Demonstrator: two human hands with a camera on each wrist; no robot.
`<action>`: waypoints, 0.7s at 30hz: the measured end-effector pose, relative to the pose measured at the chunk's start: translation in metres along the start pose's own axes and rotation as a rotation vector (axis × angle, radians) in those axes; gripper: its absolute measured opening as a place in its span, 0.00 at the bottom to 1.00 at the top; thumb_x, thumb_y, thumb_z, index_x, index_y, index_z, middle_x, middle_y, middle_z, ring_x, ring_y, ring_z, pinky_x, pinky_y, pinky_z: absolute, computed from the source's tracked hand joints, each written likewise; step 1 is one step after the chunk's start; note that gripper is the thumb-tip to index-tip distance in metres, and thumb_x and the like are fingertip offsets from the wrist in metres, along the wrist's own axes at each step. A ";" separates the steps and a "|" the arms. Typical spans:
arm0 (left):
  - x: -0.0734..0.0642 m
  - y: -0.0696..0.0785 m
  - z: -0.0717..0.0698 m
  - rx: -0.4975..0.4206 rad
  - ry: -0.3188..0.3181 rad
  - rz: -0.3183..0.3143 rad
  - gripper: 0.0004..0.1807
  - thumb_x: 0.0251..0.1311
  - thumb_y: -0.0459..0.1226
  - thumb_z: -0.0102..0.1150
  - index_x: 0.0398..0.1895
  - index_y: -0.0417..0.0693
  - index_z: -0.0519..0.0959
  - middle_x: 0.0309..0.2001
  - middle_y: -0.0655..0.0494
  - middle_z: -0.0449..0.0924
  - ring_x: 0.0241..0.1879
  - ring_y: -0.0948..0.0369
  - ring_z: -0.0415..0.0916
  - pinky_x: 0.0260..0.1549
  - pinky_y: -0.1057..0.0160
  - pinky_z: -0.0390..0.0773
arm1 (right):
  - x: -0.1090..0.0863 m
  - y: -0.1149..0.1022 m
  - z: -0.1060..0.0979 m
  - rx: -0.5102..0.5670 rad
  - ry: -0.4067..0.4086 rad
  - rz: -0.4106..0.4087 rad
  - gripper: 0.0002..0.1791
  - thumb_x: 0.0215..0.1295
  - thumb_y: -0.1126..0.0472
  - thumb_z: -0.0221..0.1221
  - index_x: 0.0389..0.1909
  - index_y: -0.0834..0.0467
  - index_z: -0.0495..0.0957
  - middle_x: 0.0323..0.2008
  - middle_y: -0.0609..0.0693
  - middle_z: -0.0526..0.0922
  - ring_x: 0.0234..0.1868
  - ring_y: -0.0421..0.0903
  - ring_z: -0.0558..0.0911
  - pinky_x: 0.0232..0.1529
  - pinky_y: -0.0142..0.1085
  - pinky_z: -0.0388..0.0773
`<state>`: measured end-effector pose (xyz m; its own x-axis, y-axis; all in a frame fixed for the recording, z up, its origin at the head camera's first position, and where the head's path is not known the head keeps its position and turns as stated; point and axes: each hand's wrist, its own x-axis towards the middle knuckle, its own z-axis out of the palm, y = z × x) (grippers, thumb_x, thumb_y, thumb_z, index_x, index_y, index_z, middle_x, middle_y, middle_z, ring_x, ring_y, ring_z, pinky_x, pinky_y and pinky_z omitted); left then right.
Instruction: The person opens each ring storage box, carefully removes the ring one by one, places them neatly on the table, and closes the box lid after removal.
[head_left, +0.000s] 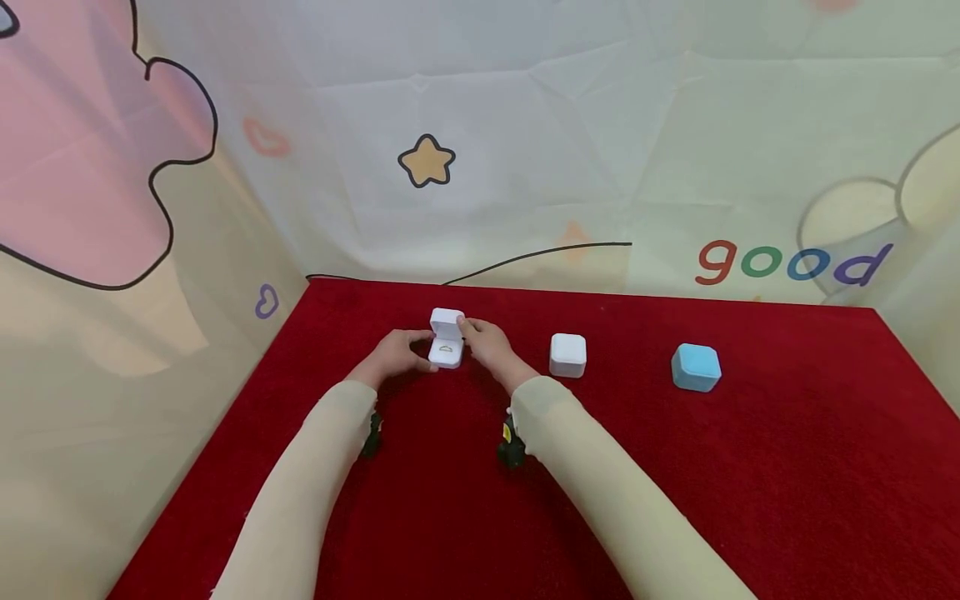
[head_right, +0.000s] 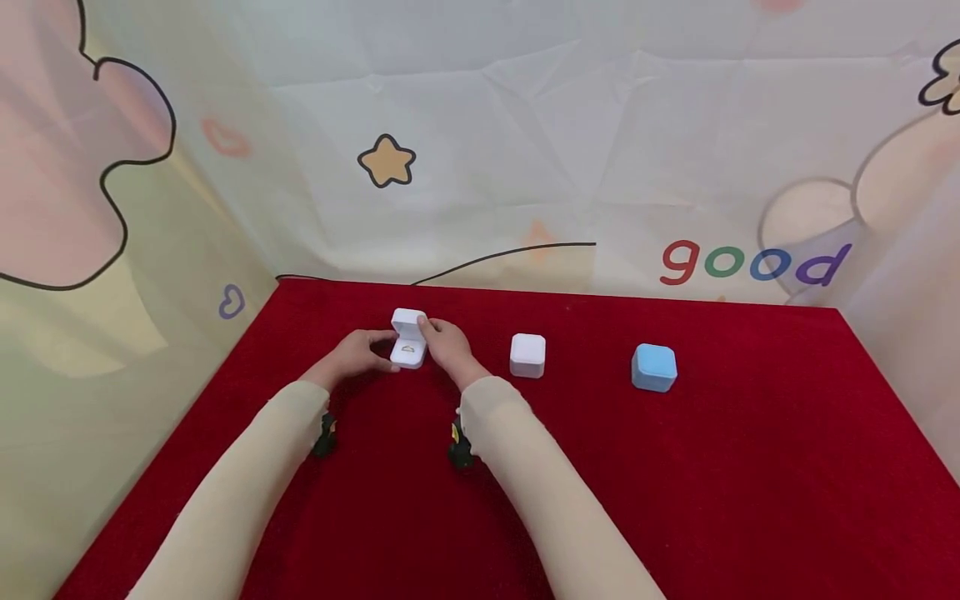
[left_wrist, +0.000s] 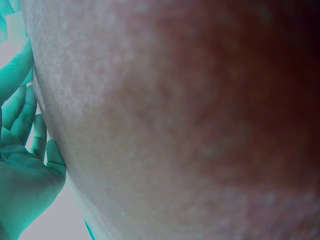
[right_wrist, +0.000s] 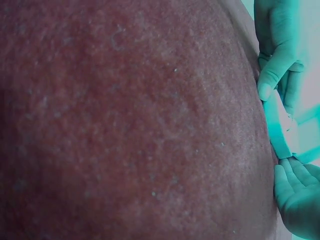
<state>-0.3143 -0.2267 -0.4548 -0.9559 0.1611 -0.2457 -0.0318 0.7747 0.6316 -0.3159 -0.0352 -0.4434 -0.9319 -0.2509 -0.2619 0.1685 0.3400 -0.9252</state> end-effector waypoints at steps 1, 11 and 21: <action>0.000 0.000 0.000 0.000 -0.003 -0.003 0.36 0.61 0.36 0.69 0.73 0.42 0.70 0.74 0.40 0.69 0.73 0.45 0.65 0.75 0.44 0.66 | 0.000 0.000 0.000 0.017 0.005 0.003 0.33 0.82 0.46 0.45 0.77 0.61 0.62 0.74 0.60 0.70 0.69 0.57 0.74 0.72 0.47 0.74; -0.001 0.000 0.000 -0.005 -0.004 -0.008 0.36 0.62 0.37 0.69 0.74 0.42 0.69 0.75 0.39 0.67 0.74 0.44 0.64 0.75 0.43 0.65 | 0.001 0.008 0.004 0.102 0.115 -0.024 0.26 0.81 0.53 0.49 0.71 0.62 0.69 0.67 0.61 0.77 0.64 0.55 0.79 0.66 0.46 0.79; 0.000 0.001 0.000 0.004 -0.006 -0.003 0.36 0.62 0.37 0.69 0.74 0.42 0.69 0.75 0.39 0.67 0.74 0.44 0.64 0.75 0.44 0.65 | -0.008 0.013 0.001 0.044 0.184 -0.059 0.18 0.77 0.58 0.55 0.61 0.62 0.77 0.56 0.60 0.83 0.53 0.53 0.83 0.59 0.42 0.82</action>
<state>-0.3139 -0.2261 -0.4541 -0.9539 0.1624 -0.2525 -0.0339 0.7774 0.6281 -0.3059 -0.0295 -0.4532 -0.9829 -0.0974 -0.1561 0.1221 0.2891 -0.9495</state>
